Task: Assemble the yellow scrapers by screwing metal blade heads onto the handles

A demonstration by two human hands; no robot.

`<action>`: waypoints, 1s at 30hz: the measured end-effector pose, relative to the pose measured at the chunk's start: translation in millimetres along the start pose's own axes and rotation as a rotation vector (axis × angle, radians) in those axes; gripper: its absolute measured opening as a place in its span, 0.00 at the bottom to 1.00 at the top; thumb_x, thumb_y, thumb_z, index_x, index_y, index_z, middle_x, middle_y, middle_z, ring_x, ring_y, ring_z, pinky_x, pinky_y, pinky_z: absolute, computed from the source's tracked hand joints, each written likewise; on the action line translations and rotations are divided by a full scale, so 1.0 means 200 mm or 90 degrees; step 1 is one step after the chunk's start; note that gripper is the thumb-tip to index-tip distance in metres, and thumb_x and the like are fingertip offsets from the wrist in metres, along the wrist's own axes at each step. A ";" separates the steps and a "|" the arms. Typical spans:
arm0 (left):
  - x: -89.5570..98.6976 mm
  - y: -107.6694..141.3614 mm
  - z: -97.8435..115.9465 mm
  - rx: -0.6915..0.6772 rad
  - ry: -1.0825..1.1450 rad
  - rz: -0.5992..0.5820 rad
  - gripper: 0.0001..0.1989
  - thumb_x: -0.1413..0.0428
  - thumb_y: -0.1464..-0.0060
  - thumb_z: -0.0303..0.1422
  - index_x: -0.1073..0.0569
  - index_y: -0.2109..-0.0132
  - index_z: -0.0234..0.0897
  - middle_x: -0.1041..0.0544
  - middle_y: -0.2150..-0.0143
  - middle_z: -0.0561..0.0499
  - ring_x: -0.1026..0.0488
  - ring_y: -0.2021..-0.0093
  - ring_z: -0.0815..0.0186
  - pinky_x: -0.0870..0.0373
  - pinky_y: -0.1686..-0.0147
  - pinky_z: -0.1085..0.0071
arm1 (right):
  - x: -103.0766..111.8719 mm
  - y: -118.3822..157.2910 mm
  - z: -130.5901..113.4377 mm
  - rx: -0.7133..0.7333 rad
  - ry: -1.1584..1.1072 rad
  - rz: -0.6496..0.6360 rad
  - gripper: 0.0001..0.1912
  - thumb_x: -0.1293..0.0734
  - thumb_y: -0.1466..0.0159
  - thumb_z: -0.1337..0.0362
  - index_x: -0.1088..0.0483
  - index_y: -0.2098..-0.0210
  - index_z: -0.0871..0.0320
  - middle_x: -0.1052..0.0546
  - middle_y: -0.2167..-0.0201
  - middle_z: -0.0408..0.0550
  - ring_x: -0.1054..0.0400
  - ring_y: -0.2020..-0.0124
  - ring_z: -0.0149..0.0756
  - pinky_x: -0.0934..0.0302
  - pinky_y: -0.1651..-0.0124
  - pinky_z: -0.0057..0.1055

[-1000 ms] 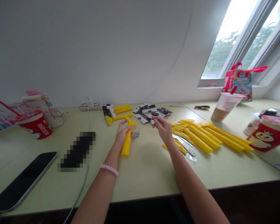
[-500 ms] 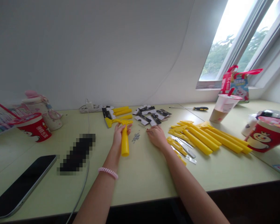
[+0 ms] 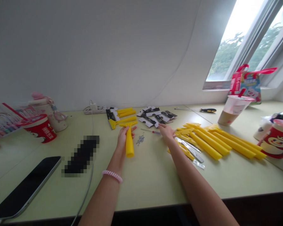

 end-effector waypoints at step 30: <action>0.02 0.04 0.07 -0.159 0.111 0.043 0.10 0.52 0.45 0.33 0.33 0.55 0.40 0.26 0.57 0.50 0.32 0.73 0.76 0.33 0.71 0.79 | 0.25 0.13 -0.17 0.279 -0.597 -0.296 0.15 0.32 0.52 0.59 0.31 0.63 0.54 0.27 0.72 0.43 0.34 0.74 0.30 0.40 0.73 0.27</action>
Point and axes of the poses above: each hand's wrist, its own y-axis away from the middle knuckle, its own x-axis out of the back of the hand, z = x × y, the point moved 6 cm from there along -y, towards the middle knuckle
